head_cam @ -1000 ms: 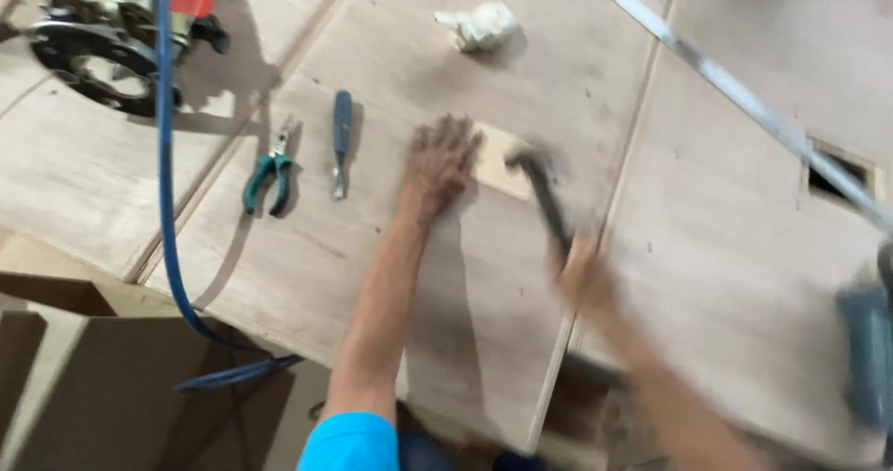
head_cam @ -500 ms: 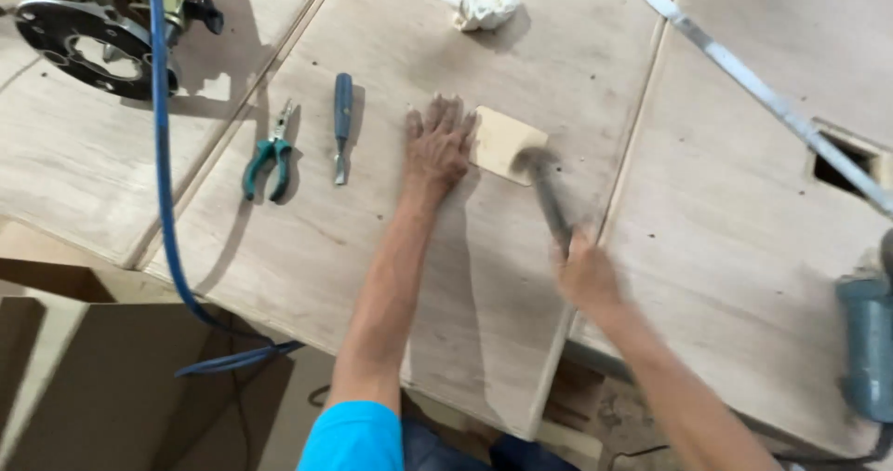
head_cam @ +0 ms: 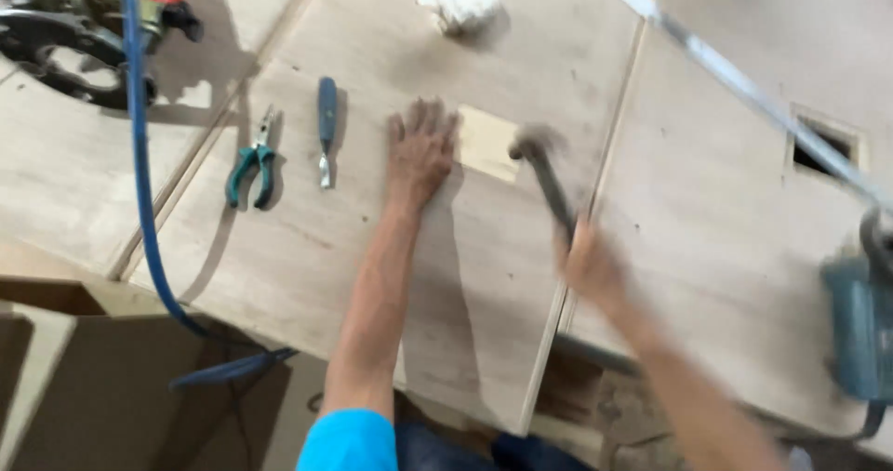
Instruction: Applying sealant to a cutout in a plywood board and installing a wooden block using a hammer and cloth.
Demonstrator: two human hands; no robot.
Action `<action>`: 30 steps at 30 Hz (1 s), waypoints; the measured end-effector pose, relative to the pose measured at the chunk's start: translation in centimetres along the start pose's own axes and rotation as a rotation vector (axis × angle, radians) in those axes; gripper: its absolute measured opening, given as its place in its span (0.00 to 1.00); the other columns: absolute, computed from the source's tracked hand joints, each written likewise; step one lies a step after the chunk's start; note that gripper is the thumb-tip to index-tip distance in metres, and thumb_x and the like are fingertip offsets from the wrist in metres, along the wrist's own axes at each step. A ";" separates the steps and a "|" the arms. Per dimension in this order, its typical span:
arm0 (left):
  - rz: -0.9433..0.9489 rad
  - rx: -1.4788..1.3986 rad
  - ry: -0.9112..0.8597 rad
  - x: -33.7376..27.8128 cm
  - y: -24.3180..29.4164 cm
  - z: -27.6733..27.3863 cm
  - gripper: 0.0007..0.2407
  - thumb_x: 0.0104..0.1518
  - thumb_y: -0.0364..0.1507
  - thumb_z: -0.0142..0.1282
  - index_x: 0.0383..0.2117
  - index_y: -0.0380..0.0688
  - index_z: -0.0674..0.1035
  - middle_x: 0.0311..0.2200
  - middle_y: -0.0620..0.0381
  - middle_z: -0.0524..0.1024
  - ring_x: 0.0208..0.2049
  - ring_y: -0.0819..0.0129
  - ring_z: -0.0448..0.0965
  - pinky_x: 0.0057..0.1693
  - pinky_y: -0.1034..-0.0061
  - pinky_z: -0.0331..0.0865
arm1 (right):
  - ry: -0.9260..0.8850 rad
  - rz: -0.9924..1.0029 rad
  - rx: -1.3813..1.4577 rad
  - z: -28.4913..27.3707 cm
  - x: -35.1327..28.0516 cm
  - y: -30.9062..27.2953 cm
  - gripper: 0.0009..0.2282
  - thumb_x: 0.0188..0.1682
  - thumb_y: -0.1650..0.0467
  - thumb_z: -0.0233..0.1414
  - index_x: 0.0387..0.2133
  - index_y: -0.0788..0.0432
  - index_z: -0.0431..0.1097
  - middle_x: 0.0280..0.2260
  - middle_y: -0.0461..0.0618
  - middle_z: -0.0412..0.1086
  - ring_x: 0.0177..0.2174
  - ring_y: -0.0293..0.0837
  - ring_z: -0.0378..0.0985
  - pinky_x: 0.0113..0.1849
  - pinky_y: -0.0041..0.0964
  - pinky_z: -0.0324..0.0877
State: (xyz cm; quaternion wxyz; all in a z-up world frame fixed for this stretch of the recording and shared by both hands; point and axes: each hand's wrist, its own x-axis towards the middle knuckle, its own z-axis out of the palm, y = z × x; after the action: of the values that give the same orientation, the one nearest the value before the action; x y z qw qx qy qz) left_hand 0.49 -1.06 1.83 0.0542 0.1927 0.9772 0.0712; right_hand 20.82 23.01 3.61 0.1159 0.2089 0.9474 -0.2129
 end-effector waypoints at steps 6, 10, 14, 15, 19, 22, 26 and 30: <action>0.050 0.713 -0.069 -1.2 -0.8 0.3 0.27 0.73 0.40 0.37 0.78 0.54 0.53 0.78 0.59 0.50 0.78 0.60 0.47 0.77 0.50 0.45 | 0.180 -0.053 0.083 -8.6 -4.1 -5.0 0.22 0.57 0.53 0.43 0.44 0.59 0.71 0.32 0.69 0.76 0.39 0.73 0.80 0.39 0.71 0.68; 0.327 0.059 0.105 -2.2 0.7 5.4 0.27 0.66 0.36 0.44 0.74 0.52 0.61 0.77 0.59 0.53 0.77 0.62 0.50 0.75 0.50 0.51 | 0.282 -0.143 0.060 -5.3 -4.2 -1.8 0.21 0.61 0.56 0.41 0.41 0.63 0.67 0.24 0.70 0.73 0.30 0.70 0.81 0.32 0.67 0.67; 0.282 0.121 0.036 -2.9 1.2 6.5 0.32 0.62 0.40 0.44 0.75 0.49 0.57 0.78 0.57 0.49 0.78 0.62 0.47 0.77 0.54 0.45 | -0.003 -0.069 -0.083 0.8 0.3 3.0 0.21 0.57 0.55 0.42 0.34 0.60 0.71 0.26 0.64 0.77 0.32 0.63 0.85 0.35 0.60 0.74; 0.287 0.116 0.024 -3.4 1.4 6.6 0.32 0.62 0.40 0.44 0.75 0.49 0.57 0.78 0.57 0.49 0.78 0.62 0.47 0.77 0.54 0.45 | -0.012 -0.059 -0.083 -1.9 -1.4 0.7 0.21 0.57 0.55 0.42 0.34 0.60 0.71 0.26 0.64 0.77 0.32 0.63 0.85 0.35 0.60 0.74; 0.298 0.045 0.138 -3.5 1.2 6.6 0.31 0.60 0.39 0.42 0.74 0.49 0.61 0.77 0.56 0.53 0.77 0.63 0.49 0.77 0.56 0.44 | 0.275 -0.191 -0.028 -10.6 -4.2 -4.5 0.20 0.61 0.57 0.44 0.38 0.63 0.69 0.27 0.72 0.75 0.35 0.74 0.81 0.37 0.71 0.71; 0.296 0.039 0.159 -3.0 0.7 7.0 0.32 0.59 0.42 0.43 0.74 0.53 0.61 0.77 0.56 0.53 0.77 0.61 0.49 0.77 0.54 0.44 | 0.600 -0.431 0.114 -12.6 -4.5 -5.6 0.13 0.65 0.62 0.46 0.38 0.60 0.68 0.21 0.64 0.71 0.28 0.68 0.80 0.28 0.59 0.70; 0.287 0.018 0.093 -3.7 1.3 5.0 0.31 0.60 0.41 0.40 0.74 0.54 0.62 0.77 0.56 0.53 0.77 0.61 0.49 0.77 0.54 0.43 | 0.440 -0.204 -0.031 -4.7 -2.9 -4.2 0.17 0.69 0.67 0.36 0.41 0.66 0.69 0.28 0.53 0.77 0.36 0.50 0.83 0.48 0.29 0.73; 0.302 0.045 0.089 -4.5 0.8 4.8 0.28 0.62 0.41 0.42 0.73 0.56 0.64 0.75 0.56 0.57 0.76 0.62 0.52 0.76 0.54 0.47 | -0.024 -0.038 -0.163 -1.3 -0.2 -1.1 0.26 0.59 0.54 0.40 0.40 0.66 0.75 0.36 0.73 0.78 0.42 0.70 0.83 0.42 0.67 0.74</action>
State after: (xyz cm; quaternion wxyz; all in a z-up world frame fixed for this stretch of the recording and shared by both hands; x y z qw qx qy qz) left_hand 5.57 -1.46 -2.41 -0.0047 0.3355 0.9398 0.0651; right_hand 20.38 22.63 5.23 0.1396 0.1782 0.9639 -0.1399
